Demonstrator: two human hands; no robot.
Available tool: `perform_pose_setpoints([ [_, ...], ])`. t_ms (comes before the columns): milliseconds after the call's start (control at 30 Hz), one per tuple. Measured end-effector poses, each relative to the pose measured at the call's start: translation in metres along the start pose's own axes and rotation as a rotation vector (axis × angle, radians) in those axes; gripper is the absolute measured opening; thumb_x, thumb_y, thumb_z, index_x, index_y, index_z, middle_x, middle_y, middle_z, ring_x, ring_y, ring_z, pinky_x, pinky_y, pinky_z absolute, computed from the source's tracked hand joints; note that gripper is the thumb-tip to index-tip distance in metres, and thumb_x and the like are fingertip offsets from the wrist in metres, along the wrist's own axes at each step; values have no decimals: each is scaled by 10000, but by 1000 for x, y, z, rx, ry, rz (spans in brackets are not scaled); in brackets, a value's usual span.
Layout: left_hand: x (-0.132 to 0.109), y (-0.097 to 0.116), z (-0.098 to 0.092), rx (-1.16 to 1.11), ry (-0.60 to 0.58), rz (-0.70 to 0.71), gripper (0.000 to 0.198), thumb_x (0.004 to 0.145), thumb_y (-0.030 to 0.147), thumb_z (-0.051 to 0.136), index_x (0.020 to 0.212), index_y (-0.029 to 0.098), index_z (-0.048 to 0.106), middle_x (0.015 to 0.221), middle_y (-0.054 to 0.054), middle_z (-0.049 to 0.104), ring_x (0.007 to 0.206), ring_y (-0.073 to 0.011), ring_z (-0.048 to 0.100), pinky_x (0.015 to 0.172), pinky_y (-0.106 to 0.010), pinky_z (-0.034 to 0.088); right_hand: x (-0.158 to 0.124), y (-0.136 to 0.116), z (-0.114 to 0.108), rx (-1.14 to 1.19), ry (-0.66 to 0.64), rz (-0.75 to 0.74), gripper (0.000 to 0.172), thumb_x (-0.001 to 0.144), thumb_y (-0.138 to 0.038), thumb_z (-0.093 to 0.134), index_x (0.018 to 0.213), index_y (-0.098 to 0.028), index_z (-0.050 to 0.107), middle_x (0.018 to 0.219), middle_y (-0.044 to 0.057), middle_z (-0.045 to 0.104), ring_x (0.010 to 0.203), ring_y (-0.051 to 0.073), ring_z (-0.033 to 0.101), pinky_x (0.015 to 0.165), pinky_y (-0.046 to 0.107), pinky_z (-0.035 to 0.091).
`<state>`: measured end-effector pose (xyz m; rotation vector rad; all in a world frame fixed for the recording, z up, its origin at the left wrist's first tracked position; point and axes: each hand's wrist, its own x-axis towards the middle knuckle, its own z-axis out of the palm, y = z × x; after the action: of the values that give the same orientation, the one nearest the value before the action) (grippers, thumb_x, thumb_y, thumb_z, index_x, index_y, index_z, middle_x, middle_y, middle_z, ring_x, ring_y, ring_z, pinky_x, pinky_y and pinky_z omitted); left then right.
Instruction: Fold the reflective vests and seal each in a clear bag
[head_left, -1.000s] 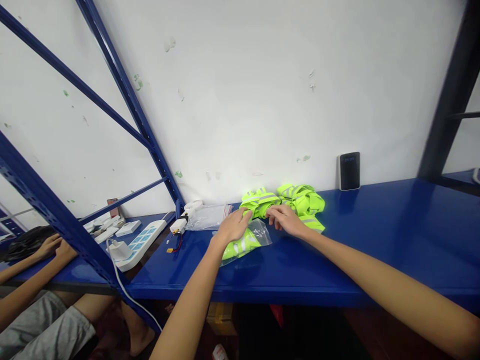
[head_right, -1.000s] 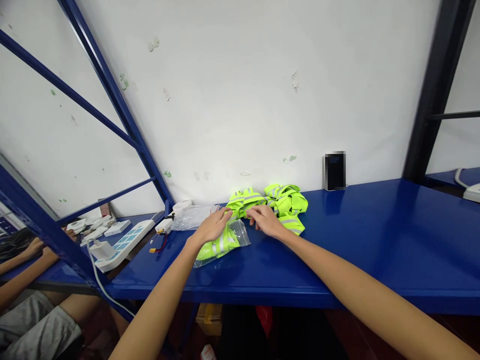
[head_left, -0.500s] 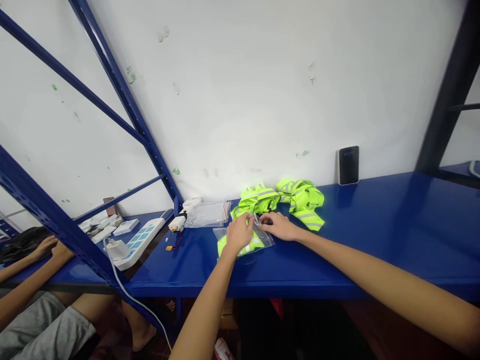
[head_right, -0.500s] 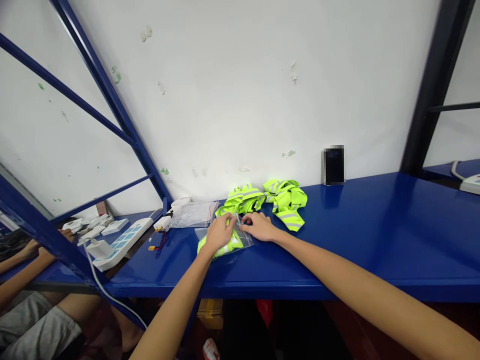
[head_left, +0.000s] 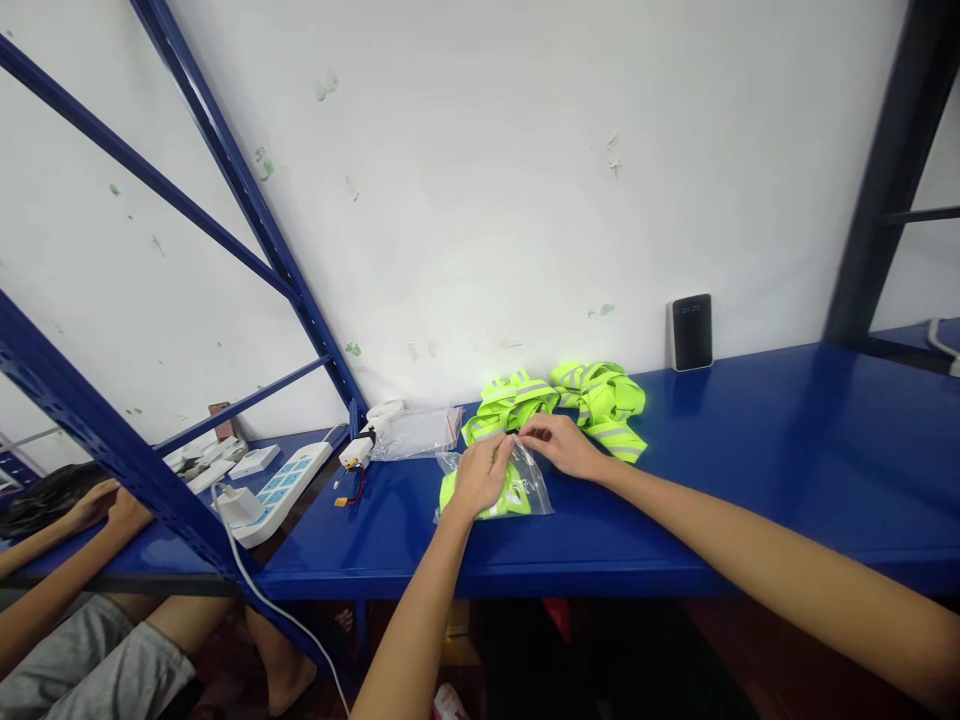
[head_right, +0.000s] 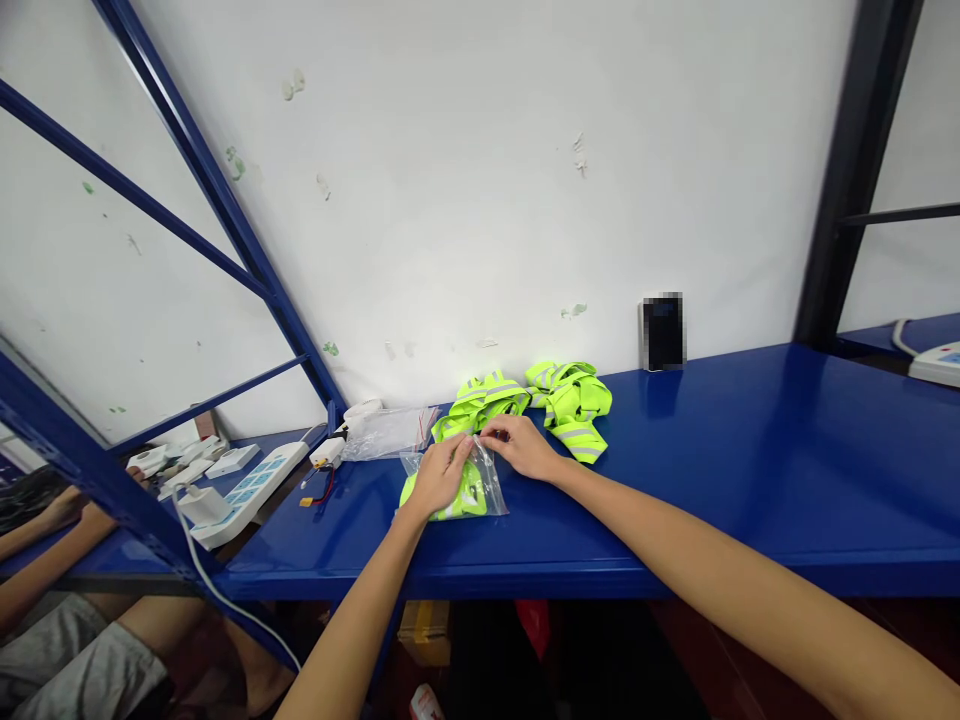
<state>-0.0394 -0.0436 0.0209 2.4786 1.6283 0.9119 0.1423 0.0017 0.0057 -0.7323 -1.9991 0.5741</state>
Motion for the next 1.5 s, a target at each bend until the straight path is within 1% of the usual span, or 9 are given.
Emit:
perform_pose_setpoints([
  [267, 0, 2, 0, -15, 6, -9, 429, 975, 448, 267, 804, 226, 592, 757, -14, 630, 749, -190, 593, 681, -276, 398, -4, -4, 5, 167, -28, 102, 414, 940, -477, 375, 667, -196, 508, 641, -7, 530, 624, 150, 485, 630, 270, 398],
  [433, -1, 2, 1, -17, 22, -30, 407, 967, 449, 293, 822, 233, 607, 759, -6, 637, 749, -189, 595, 679, -276, 399, -2, 0, 7, 402, 4, 232, 268, 886, -406, 416, 765, -198, 534, 671, -2, 564, 601, 154, 533, 600, 273, 430],
  [533, -2, 2, 1, -19, 26, -37, 415, 967, 452, 292, 814, 230, 607, 756, -5, 637, 750, -187, 596, 681, -274, 402, -3, -2, 1, 303, 88, 182, 133, 806, -329, 511, 761, -204, 517, 667, -19, 550, 591, 142, 520, 592, 263, 414],
  [733, -1, 2, 1, -8, 34, -48, 414, 966, 457, 299, 833, 228, 617, 780, -11, 657, 780, -197, 616, 712, -278, 423, -2, -11, -1, 162, 19, 261, 380, 817, -413, 525, 519, -179, 524, 477, -22, 435, 496, 118, 414, 516, 263, 322],
  [900, -3, 3, 5, 33, 77, -78, 384, 969, 452, 301, 959, 242, 622, 893, -26, 689, 851, -220, 632, 750, -311, 437, 2, -10, 2, 415, -4, 354, 320, 711, -445, 663, 589, -155, 609, 484, -45, 425, 470, 94, 348, 479, 249, 267],
  [1033, 3, 5, -2, 128, 145, -109, 364, 954, 418, 332, 1069, 229, 621, 1015, -62, 682, 975, -252, 596, 864, -367, 419, 4, -3, 3, 408, 76, 313, 281, 695, -420, 697, 676, -144, 643, 601, -11, 551, 556, 117, 459, 563, 258, 367],
  [1300, 36, 15, -33, 172, -168, -185, 420, 894, 493, 387, 1003, 233, 698, 961, -89, 715, 944, -297, 621, 797, -363, 426, 2, 4, 8, 289, 131, 173, 243, 798, -412, 611, 741, -178, 580, 857, 43, 636, 766, 175, 599, 730, 297, 471],
  [1400, 44, 19, -27, 140, -192, -176, 408, 885, 491, 409, 883, 216, 710, 873, -89, 720, 853, -273, 638, 717, -323, 419, 1, 5, 7, 270, 104, 143, 250, 824, -417, 579, 761, -175, 574, 781, 30, 618, 722, 170, 588, 697, 295, 474],
  [1500, 47, 20, -15, 79, -121, -113, 324, 885, 388, 447, 787, 196, 689, 779, -65, 704, 760, -220, 626, 677, -288, 396, 1, 9, 6, 218, 124, 168, 253, 819, -419, 585, 765, -172, 583, 725, 21, 604, 656, 161, 574, 648, 290, 467],
])
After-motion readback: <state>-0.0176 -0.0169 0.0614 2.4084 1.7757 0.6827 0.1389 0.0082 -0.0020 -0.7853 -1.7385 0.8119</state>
